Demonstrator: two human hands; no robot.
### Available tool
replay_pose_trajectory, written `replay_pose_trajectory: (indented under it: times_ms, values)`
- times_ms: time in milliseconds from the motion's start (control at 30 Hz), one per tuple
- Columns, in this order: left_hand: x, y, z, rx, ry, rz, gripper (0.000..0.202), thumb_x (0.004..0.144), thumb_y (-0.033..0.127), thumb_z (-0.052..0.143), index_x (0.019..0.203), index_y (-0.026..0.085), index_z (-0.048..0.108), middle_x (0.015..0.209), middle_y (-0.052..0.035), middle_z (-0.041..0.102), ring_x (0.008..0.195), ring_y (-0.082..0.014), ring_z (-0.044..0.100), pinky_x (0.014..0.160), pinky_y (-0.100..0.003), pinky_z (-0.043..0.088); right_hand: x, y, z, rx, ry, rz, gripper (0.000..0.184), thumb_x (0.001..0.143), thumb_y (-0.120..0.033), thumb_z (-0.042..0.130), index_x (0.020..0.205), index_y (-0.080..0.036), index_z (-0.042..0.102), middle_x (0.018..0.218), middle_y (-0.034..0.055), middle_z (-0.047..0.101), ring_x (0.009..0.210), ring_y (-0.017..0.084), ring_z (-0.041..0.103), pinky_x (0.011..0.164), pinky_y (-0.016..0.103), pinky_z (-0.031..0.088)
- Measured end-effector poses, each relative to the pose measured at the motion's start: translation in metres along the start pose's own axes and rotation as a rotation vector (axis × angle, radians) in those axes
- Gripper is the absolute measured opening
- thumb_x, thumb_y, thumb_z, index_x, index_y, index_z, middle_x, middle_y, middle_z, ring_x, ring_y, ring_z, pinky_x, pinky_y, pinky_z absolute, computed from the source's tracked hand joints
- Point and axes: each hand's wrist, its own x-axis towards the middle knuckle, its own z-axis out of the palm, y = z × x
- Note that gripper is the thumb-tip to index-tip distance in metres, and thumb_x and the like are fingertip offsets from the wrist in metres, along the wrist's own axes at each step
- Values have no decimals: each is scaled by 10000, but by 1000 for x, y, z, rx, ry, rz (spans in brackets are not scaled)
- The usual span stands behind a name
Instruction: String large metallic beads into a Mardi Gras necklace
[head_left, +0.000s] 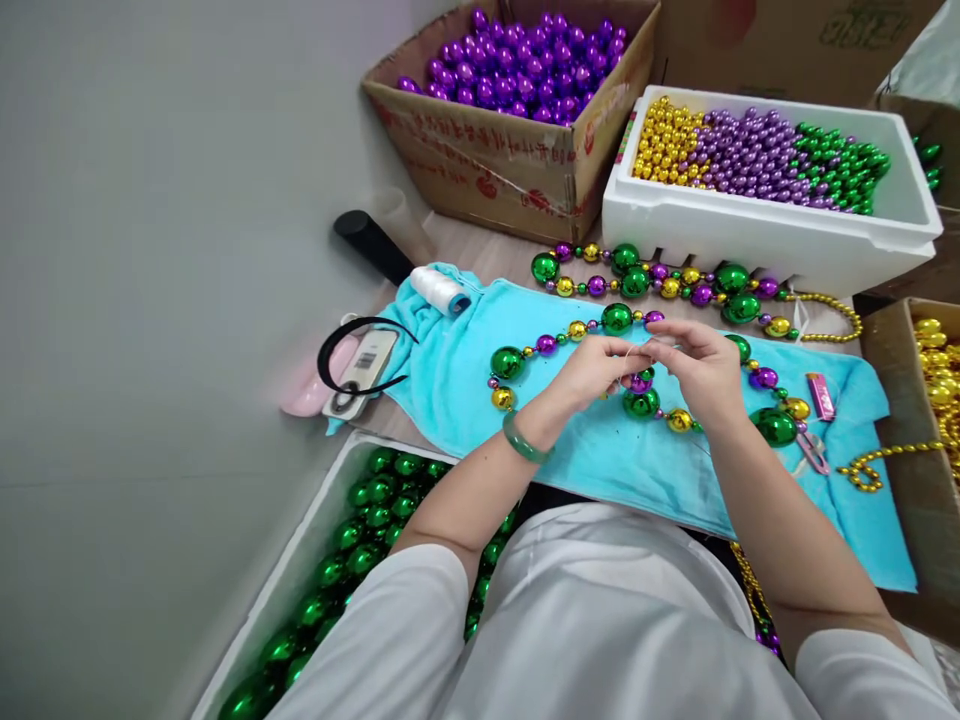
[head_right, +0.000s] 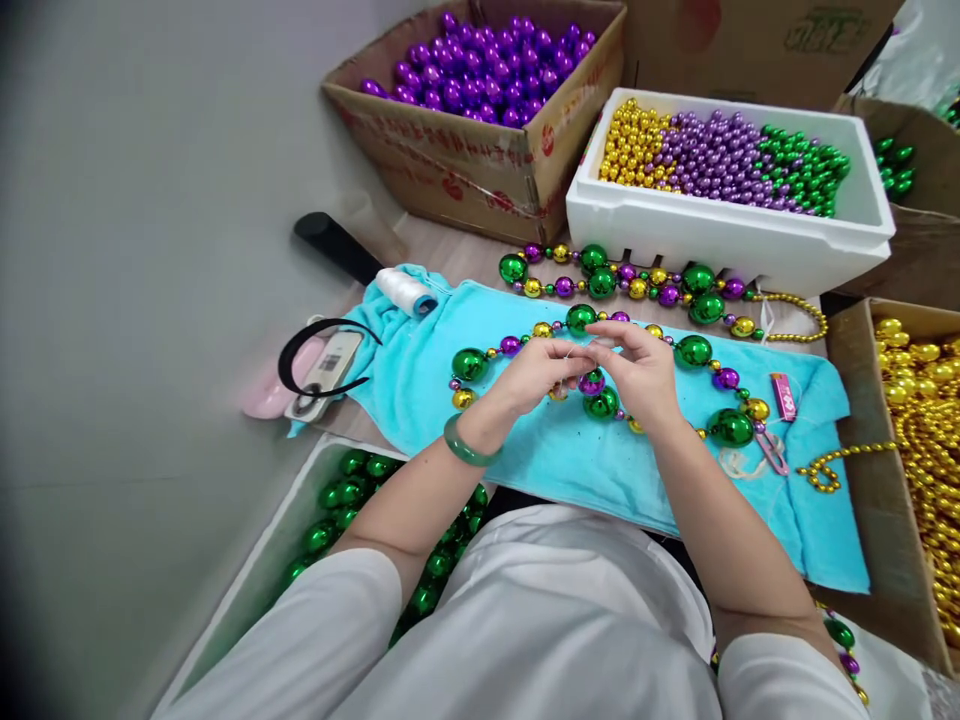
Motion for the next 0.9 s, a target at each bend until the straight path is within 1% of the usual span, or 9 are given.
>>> replay_pose_trajectory:
  times_ms: [233, 333, 400, 467, 533, 633, 767, 833, 900]
  values:
    - [1, 0, -4, -10, -23, -17, 232, 748, 249, 724, 610, 121, 589, 465, 48, 457, 390, -25, 366, 394, -188, 232, 7, -7, 4, -60, -90, 152, 202, 678, -291, 718, 844, -176, 712, 628, -10, 643, 554, 117, 573, 480, 243, 449]
    - [4, -3, -4, -33, 7, -14, 187, 764, 241, 703, 652, 128, 605, 471, 51, 454, 402, -30, 376, 400, -185, 232, 7, -4, 1, -83, -52, 187, 296, 677, -342, 720, 921, -175, 713, 714, 10, 667, 597, 120, 573, 454, 223, 413]
    - [5, -5, -5, -60, 32, 8, 156, 772, 248, 691, 691, 131, 628, 515, 41, 494, 424, -34, 405, 402, -183, 248, 7, 0, -5, -108, -81, 272, 344, 694, -405, 713, 950, -175, 713, 767, 27, 677, 621, 123, 570, 442, 215, 393]
    - [5, -6, -5, -84, 60, 22, 134, 766, 247, 691, 717, 132, 642, 577, 27, 544, 452, -36, 438, 401, -182, 265, 6, 5, -12, -127, -165, 381, 308, 690, -436, 718, 826, -160, 716, 690, 20, 649, 563, 105, 524, 428, 210, 363]
    - [5, -8, -6, -93, 76, 11, 121, 759, 238, 690, 723, 132, 647, 619, 15, 576, 472, -38, 463, 396, -180, 268, 4, 8, -18, -90, -206, 436, 274, 660, -419, 744, 674, -153, 678, 592, -1, 594, 493, 77, 453, 420, 207, 331]
    - [5, -11, -8, -88, 52, -4, 119, 761, 236, 683, 726, 127, 651, 635, 0, 596, 475, -39, 473, 387, -176, 260, 2, 7, -27, 56, -152, 443, 249, 621, -373, 773, 645, -161, 644, 592, -7, 577, 502, 78, 449, 410, 201, 303]
    - [8, -17, -15, -160, 9, -4, 140, 760, 256, 683, 735, 121, 654, 661, -26, 627, 456, -37, 467, 385, -175, 265, 0, -5, -41, 266, -167, 422, 224, 674, -381, 728, 698, -195, 607, 760, 37, 626, 719, 156, 584, 456, 222, 377]
    - [10, -19, -19, -228, -11, -29, 148, 752, 264, 690, 754, 119, 658, 699, -43, 650, 458, -37, 472, 388, -172, 271, -4, -10, -47, 327, -147, 369, 251, 703, -418, 701, 677, -216, 555, 715, 31, 592, 805, 198, 609, 486, 247, 414]
    - [11, -20, -21, -286, -32, -61, 161, 744, 270, 702, 767, 116, 662, 743, -61, 671, 471, -37, 482, 390, -168, 276, -13, -13, -51, 371, -123, 323, 283, 707, -443, 710, 665, -229, 530, 585, 4, 503, 790, 213, 612, 483, 251, 406]
